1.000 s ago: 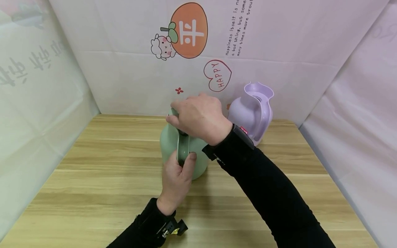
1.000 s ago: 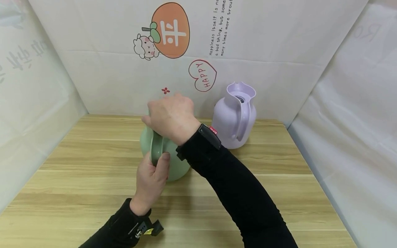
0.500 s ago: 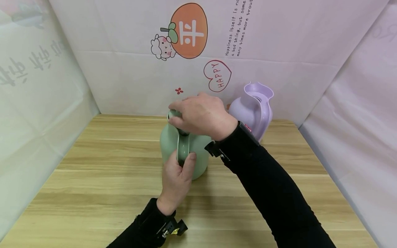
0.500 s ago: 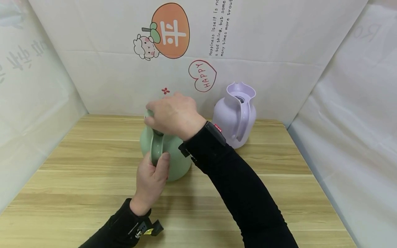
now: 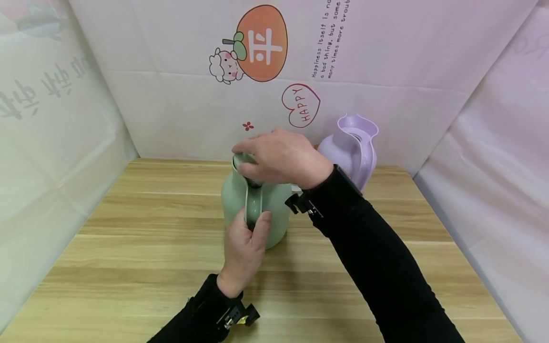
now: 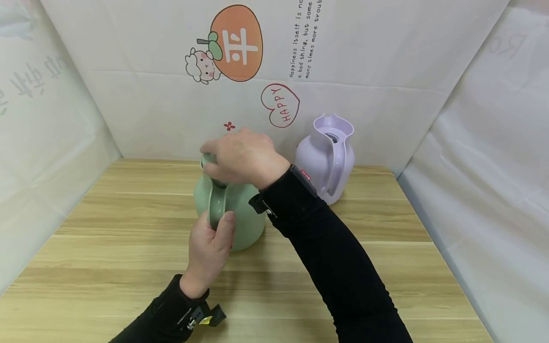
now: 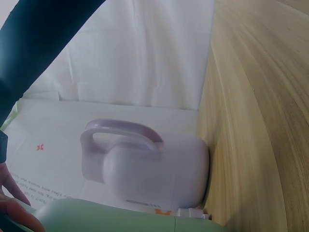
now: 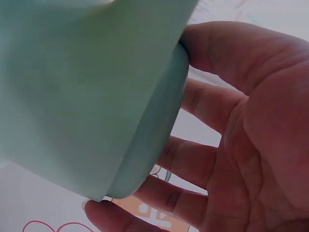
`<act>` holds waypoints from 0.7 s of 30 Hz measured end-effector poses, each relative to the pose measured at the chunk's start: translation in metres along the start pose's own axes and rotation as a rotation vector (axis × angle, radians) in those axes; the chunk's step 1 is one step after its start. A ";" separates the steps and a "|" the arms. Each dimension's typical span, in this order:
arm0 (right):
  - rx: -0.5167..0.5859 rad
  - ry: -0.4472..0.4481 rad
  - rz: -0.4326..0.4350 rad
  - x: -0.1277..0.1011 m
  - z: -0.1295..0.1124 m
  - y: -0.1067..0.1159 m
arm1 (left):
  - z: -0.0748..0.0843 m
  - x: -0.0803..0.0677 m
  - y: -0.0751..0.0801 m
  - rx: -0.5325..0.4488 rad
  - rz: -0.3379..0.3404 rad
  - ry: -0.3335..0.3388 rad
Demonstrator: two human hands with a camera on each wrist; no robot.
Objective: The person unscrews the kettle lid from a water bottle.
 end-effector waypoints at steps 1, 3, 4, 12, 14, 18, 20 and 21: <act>0.010 0.003 -0.007 0.000 0.000 0.000 | 0.000 0.000 0.000 0.000 0.000 0.000; 0.032 0.016 -0.016 0.000 0.001 0.001 | 0.001 0.000 0.000 -0.001 0.001 -0.002; 0.041 0.022 -0.019 0.000 0.002 0.001 | 0.001 0.000 0.000 -0.001 0.002 -0.005; 0.096 0.076 -0.033 0.000 0.005 0.001 | 0.001 0.000 0.000 -0.006 0.000 -0.012; 0.115 0.086 -0.035 0.000 0.006 0.001 | 0.001 0.000 0.000 -0.003 0.000 -0.011; 0.158 0.113 -0.038 0.001 0.009 0.001 | 0.001 0.000 0.000 0.005 0.001 -0.004; 0.178 0.121 -0.039 0.001 0.010 0.001 | 0.001 0.000 0.000 0.010 0.002 0.001; 0.187 0.124 -0.039 0.001 0.010 0.001 | 0.001 0.000 0.000 0.012 0.002 0.004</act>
Point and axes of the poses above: each hand's wrist, its own x-axis towards the middle knuckle, its own y-axis out of the back of the hand, z = x × y, the point moved 1 cm from there along x, towards the middle knuckle, and after that the axes turned 1 degree about z, right-handed, at the moved point
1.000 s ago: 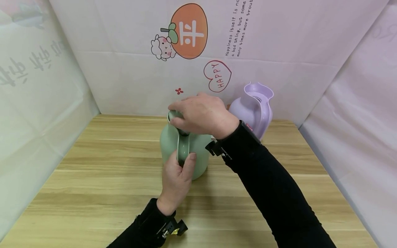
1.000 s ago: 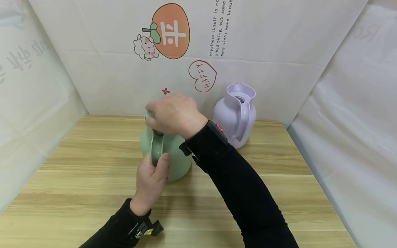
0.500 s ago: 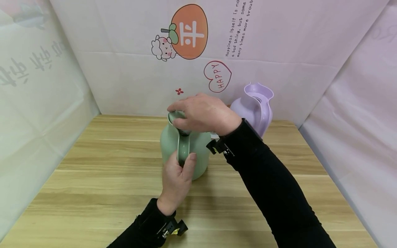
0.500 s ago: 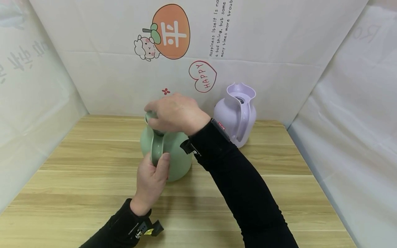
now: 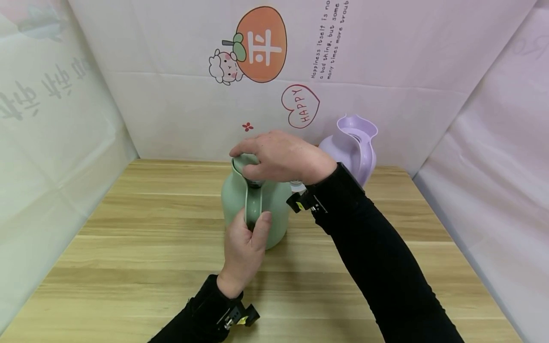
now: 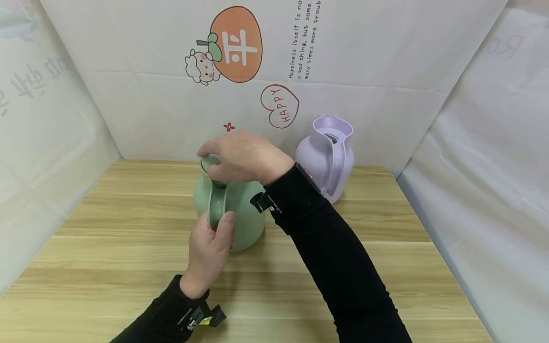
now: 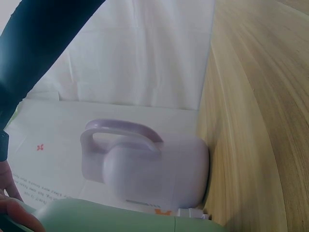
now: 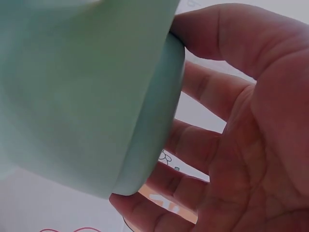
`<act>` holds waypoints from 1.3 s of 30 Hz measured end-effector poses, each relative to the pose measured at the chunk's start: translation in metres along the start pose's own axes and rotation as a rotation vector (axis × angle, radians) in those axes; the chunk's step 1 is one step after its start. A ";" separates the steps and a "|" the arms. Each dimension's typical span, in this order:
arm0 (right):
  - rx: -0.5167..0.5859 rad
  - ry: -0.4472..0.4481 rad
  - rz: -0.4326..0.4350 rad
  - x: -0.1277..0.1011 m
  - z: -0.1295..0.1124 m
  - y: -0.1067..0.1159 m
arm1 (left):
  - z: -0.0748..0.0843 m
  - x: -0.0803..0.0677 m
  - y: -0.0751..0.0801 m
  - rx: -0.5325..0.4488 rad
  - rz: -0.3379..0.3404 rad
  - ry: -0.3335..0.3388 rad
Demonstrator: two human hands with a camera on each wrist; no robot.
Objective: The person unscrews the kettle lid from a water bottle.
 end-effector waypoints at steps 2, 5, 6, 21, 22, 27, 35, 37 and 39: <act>0.017 0.005 -0.002 0.000 0.000 0.000 | 0.000 0.000 0.000 0.003 0.000 0.002; 0.018 0.023 -0.004 0.000 0.000 0.000 | 0.000 0.000 0.000 0.000 -0.002 -0.001; 0.017 0.032 -0.005 0.000 0.000 0.000 | 0.000 0.000 0.000 -0.003 -0.003 -0.003; -0.318 -0.233 0.277 -0.010 -0.033 -0.016 | 0.002 0.000 0.000 -0.044 -0.011 -0.012; -0.333 -0.227 0.296 -0.010 -0.033 -0.017 | 0.002 0.000 0.000 -0.044 -0.010 -0.015; -0.372 -0.190 0.349 -0.009 -0.032 -0.019 | 0.003 0.001 -0.001 -0.043 -0.008 -0.027; -0.379 -0.156 0.253 -0.005 -0.029 -0.011 | 0.002 0.000 -0.001 -0.046 -0.013 -0.004; -0.369 -0.161 0.211 -0.004 -0.028 -0.009 | 0.002 0.000 -0.001 -0.041 -0.012 -0.005; -0.349 -0.169 0.171 -0.003 -0.027 -0.007 | 0.002 0.000 -0.001 -0.038 -0.012 -0.007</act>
Point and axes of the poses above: each hand's wrist, its own x-axis towards the middle knuckle, its own y-axis out of the back of the hand, z = x × y, the point moved 1 cm from there along x, towards the middle knuckle, and after that the axes turned 1 degree about z, right-handed, at the moved point
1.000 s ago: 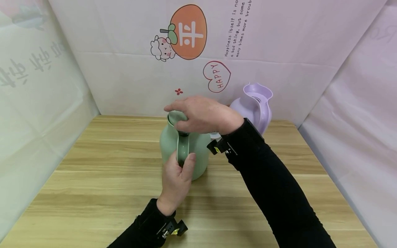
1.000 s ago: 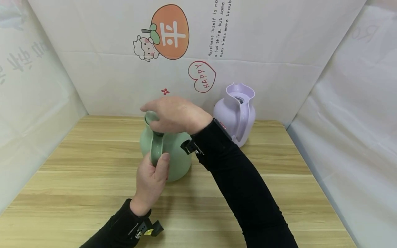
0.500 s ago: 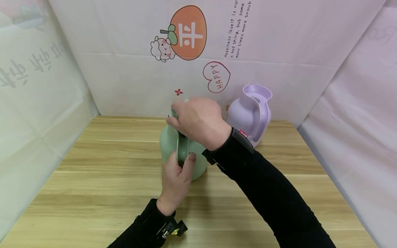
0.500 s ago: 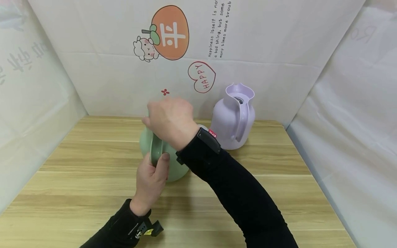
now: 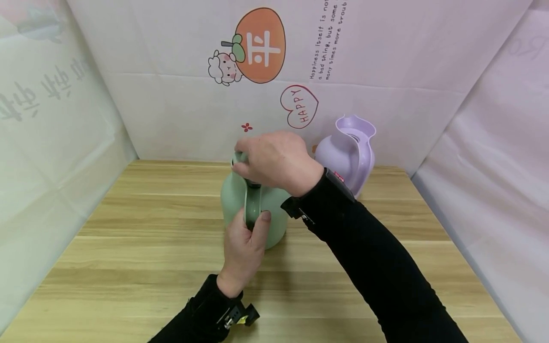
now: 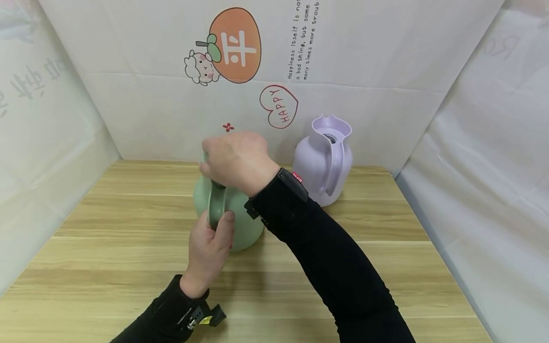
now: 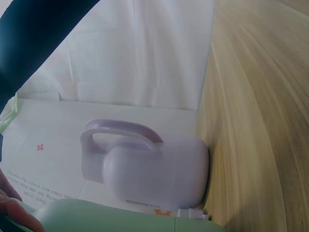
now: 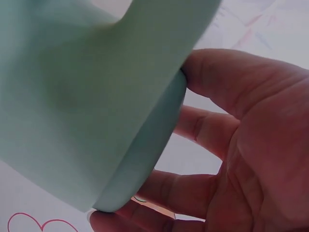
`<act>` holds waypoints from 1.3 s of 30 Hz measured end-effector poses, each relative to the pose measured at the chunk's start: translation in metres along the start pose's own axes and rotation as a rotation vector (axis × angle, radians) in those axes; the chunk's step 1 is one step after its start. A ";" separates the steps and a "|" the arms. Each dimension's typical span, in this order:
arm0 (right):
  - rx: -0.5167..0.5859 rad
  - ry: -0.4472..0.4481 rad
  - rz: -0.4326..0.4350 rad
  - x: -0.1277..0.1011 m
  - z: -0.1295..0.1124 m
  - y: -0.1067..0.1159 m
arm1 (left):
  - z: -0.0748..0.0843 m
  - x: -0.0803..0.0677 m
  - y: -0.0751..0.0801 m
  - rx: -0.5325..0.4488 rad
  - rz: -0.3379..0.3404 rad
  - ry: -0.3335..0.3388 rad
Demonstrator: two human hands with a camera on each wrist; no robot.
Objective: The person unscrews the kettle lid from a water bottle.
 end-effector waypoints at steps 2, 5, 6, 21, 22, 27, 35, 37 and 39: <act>0.016 -0.004 -0.036 0.002 0.001 0.001 | 0.000 0.000 0.000 0.004 0.001 -0.001; 0.040 -0.005 -0.072 0.004 0.003 0.003 | -0.001 0.000 0.000 0.008 0.001 0.004; 0.046 -0.004 -0.082 0.004 0.004 0.003 | -0.001 0.000 0.000 0.009 0.000 0.008; 0.168 0.038 -0.159 0.006 0.015 0.005 | -0.001 -0.001 0.001 0.032 -0.003 0.030; 0.185 0.045 -0.160 0.006 0.016 0.005 | -0.001 -0.001 0.001 0.032 -0.002 0.028; 0.247 0.063 -0.189 0.007 0.020 0.005 | -0.001 0.000 0.001 0.041 0.002 0.023; 0.341 0.083 -0.237 0.010 0.026 0.005 | -0.002 0.000 0.001 0.045 0.010 0.026; 0.359 0.093 -0.240 0.010 0.027 0.006 | -0.001 -0.001 0.001 0.046 0.012 0.023; 0.376 0.101 -0.241 0.010 0.028 0.006 | -0.001 -0.001 0.001 0.045 0.014 0.020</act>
Point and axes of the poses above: each hand's wrist, its own x-axis towards the middle knuckle, its own y-axis out of the back of the hand, z = x × y, the point moved 1 cm from there along x, towards the middle knuckle, and after that the axes turned 1 degree about z, right-handed, at the moved point
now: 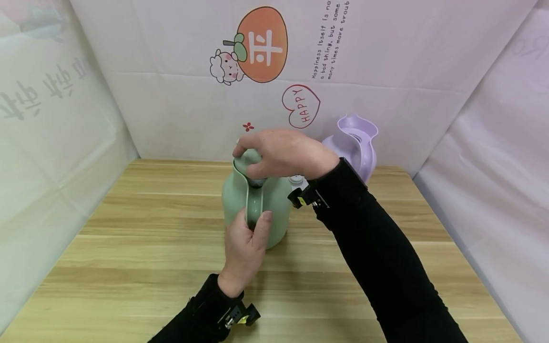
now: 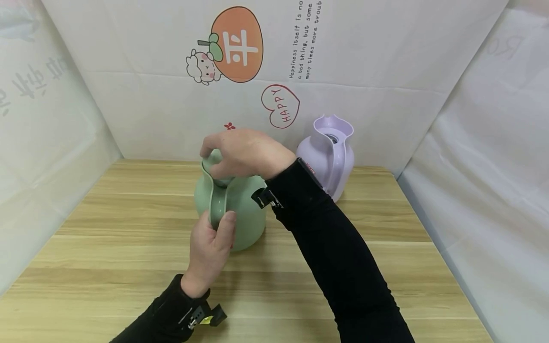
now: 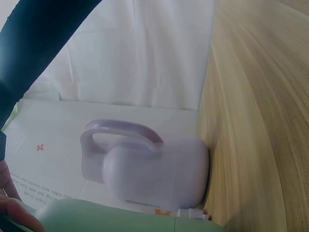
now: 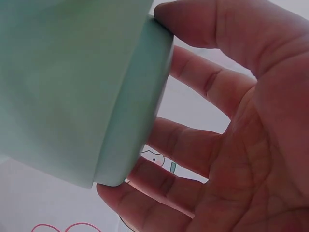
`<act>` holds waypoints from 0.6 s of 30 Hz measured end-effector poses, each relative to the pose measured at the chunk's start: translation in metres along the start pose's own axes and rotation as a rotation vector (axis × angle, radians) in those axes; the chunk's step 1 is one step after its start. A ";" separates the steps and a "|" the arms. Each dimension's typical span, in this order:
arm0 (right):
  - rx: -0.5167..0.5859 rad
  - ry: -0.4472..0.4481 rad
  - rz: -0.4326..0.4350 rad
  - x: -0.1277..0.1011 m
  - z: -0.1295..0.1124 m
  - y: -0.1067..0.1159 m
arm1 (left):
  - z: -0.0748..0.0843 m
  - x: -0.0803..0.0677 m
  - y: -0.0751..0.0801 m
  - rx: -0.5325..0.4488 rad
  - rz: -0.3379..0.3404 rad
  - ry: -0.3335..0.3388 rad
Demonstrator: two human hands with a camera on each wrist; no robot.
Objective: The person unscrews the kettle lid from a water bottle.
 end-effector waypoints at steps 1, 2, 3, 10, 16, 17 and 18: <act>0.007 0.004 0.001 0.000 0.001 0.000 | 0.000 0.000 0.000 0.000 0.000 -0.001; 0.012 0.010 0.002 0.000 0.001 0.000 | 0.000 0.000 0.000 0.000 0.001 -0.002; 0.017 0.018 0.003 0.000 0.002 0.000 | 0.000 0.000 0.000 0.001 0.002 -0.002; -0.004 0.054 0.020 -0.001 0.000 -0.001 | 0.000 0.000 -0.001 -0.007 0.000 0.001; -0.112 -0.066 0.128 -0.004 -0.017 -0.006 | -0.001 -0.001 -0.001 -0.028 -0.001 -0.028; -0.155 -0.099 0.155 -0.003 -0.020 -0.008 | -0.001 0.000 -0.001 -0.029 0.000 -0.033; -0.201 -0.133 0.180 -0.003 -0.023 -0.011 | -0.001 0.000 -0.001 -0.030 -0.001 -0.037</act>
Point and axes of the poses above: each hand's wrist, its own x-axis towards the middle knuckle, its own y-axis out of the back of the hand, z = x × y, the point moved 1 cm from there along x, towards the middle knuckle, and after that the axes turned 1 degree about z, right-handed, at the moved point
